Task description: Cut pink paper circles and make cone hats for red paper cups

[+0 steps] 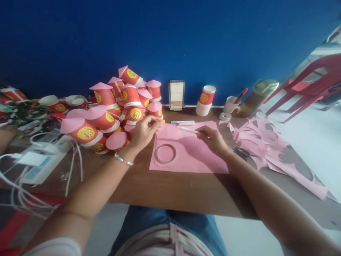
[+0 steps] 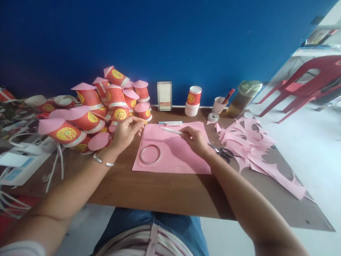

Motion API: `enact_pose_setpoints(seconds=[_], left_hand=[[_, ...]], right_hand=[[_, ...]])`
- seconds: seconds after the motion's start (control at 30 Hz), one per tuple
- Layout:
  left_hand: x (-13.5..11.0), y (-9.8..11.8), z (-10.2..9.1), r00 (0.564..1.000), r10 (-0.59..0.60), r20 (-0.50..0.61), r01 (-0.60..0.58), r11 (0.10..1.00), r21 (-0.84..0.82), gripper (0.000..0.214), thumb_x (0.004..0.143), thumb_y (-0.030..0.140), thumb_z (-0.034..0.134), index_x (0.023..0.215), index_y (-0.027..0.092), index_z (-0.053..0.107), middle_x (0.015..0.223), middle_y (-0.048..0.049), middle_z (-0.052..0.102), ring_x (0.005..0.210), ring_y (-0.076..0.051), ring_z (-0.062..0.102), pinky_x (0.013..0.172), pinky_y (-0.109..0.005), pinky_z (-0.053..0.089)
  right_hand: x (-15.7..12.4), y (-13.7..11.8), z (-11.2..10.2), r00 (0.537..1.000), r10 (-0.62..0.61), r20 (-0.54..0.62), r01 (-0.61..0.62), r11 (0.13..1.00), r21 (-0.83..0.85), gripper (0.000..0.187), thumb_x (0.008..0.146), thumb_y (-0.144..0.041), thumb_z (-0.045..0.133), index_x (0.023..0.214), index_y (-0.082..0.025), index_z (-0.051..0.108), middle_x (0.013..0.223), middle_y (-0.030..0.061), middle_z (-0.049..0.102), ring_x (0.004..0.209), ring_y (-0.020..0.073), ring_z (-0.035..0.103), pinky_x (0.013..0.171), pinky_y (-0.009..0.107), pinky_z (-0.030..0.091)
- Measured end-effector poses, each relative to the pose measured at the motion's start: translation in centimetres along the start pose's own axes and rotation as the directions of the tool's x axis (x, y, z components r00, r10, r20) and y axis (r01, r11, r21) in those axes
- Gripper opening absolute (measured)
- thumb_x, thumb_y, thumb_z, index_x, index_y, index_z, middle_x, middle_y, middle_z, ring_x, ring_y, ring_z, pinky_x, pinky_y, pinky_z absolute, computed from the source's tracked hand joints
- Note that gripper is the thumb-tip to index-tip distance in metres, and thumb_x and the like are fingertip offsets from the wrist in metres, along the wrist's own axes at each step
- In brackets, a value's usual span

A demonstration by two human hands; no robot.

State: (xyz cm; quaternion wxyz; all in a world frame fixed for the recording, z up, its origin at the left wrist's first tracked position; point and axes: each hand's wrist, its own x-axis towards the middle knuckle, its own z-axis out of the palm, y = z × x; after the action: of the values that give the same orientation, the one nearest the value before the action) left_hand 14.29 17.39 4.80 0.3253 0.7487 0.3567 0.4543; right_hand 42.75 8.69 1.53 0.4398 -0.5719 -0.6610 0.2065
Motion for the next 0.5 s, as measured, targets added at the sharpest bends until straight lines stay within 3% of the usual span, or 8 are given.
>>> enact_pose_setpoints(seconds=[0.07, 0.2, 0.3, 0.4, 0.5], left_hand=[[1.0, -0.6, 0.5, 0.999, -0.001, 0.034, -0.002, 0.997, 0.074, 0.022, 0.091, 0.038, 0.072, 0.095, 0.016, 0.073, 0.080, -0.0029, 0.075, 0.062, -0.012, 0.065, 0.060, -0.023, 0.052], [2.6, -2.0, 3.3, 0.967, 0.006, 0.255, -0.062, 0.975, 0.212, 0.013, 0.094, 0.026, 0.068, 0.100, 0.019, 0.077, 0.091, -0.0049, 0.080, 0.078, -0.016, 0.074, 0.075, -0.027, 0.057], [3.6, -2.8, 4.9, 0.943, -0.034, 0.330, -0.050, 0.969, 0.242, 0.034, 0.093, 0.025, 0.071, 0.126, 0.018, 0.069, 0.109, -0.0111, 0.080, 0.095, -0.022, 0.077, 0.084, -0.032, 0.060], [3.4, -2.9, 4.4, 0.950, -0.034, 0.310, -0.075, 0.940, 0.333, 0.046, 0.095, 0.016, 0.065, 0.141, 0.016, 0.059, 0.128, -0.0167, 0.073, 0.104, -0.023, 0.076, 0.092, -0.036, 0.059], [1.7, -2.1, 2.4, 0.952, 0.059, 0.300, -0.176, 0.908, 0.380, 0.045, 0.092, 0.014, 0.066, 0.137, 0.014, 0.060, 0.129, -0.0154, 0.073, 0.117, -0.024, 0.071, 0.104, -0.040, 0.055]], right_hand=[[0.3, 0.9, -0.2, 0.992, 0.100, -0.074, -0.092, 0.989, 0.112, 0.023, 0.088, -0.045, 0.066, 0.085, -0.022, 0.068, 0.074, 0.0017, 0.069, 0.072, 0.0185, 0.066, 0.071, 0.035, 0.058], [0.8, 1.5, 0.1, 0.948, 0.233, -0.215, -0.151, 0.928, 0.341, 0.028, 0.079, -0.047, 0.072, 0.091, -0.021, 0.070, 0.072, -0.0022, 0.062, 0.064, 0.0151, 0.060, 0.066, 0.035, 0.060], [0.5, 1.2, 0.4, 0.944, 0.235, -0.230, -0.134, 0.914, 0.382, 0.026, 0.079, -0.045, 0.073, 0.091, -0.022, 0.071, 0.069, -0.0036, 0.058, 0.064, 0.0147, 0.059, 0.066, 0.035, 0.062], [-0.1, 0.9, 0.3, 0.947, 0.243, -0.211, -0.150, 0.913, 0.380, 0.023, 0.080, -0.042, 0.073, 0.090, -0.022, 0.072, 0.072, -0.0028, 0.061, 0.066, 0.0146, 0.060, 0.067, 0.034, 0.062], [-0.4, 0.9, 0.4, 0.938, 0.282, -0.203, -0.184, 0.899, 0.398, 0.021, 0.079, -0.041, 0.073, 0.086, -0.021, 0.072, 0.072, -0.0026, 0.062, 0.065, 0.0142, 0.061, 0.068, 0.034, 0.061]])
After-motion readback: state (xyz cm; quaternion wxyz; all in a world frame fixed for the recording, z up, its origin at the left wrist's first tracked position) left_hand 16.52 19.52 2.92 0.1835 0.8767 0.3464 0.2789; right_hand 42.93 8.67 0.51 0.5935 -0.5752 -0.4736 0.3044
